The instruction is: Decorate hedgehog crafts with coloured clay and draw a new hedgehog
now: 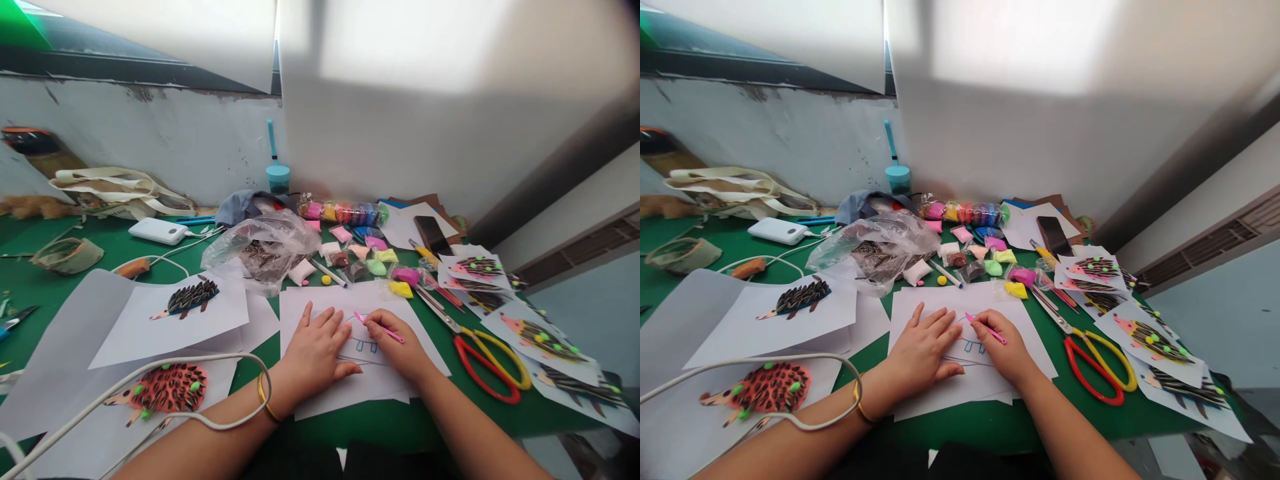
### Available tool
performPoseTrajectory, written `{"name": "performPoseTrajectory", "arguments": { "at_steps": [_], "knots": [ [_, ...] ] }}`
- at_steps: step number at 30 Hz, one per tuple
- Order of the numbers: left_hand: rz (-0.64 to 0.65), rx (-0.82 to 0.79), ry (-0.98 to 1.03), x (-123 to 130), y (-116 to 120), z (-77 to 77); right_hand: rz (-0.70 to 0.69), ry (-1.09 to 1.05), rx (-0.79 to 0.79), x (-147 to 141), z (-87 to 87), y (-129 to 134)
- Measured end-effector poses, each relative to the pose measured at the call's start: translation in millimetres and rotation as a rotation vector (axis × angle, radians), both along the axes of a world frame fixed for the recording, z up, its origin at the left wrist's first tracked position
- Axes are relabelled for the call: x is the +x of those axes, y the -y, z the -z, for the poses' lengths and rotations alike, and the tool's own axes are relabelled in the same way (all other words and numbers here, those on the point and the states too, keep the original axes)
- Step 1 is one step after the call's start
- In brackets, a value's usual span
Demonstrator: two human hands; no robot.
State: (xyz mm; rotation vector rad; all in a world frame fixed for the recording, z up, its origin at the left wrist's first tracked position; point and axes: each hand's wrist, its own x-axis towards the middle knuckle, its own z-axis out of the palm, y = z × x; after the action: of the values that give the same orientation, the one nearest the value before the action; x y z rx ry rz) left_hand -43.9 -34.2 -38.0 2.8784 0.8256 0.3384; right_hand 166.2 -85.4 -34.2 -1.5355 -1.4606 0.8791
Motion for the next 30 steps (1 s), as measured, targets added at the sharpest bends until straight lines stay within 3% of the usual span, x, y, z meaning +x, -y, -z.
{"name": "performPoseTrajectory", "arguments": {
  "at_steps": [14, 30],
  "knots": [
    [-0.035, 0.013, 0.012, 4.0, -0.2, 1.7, 0.004, 0.007, -0.006, -0.3, 0.2, 0.1],
    [0.043, 0.015, 0.133, -3.7, -5.9, 2.3, -0.010, 0.002, -0.007, 1.7, 1.9, -0.3]
  ]
}}
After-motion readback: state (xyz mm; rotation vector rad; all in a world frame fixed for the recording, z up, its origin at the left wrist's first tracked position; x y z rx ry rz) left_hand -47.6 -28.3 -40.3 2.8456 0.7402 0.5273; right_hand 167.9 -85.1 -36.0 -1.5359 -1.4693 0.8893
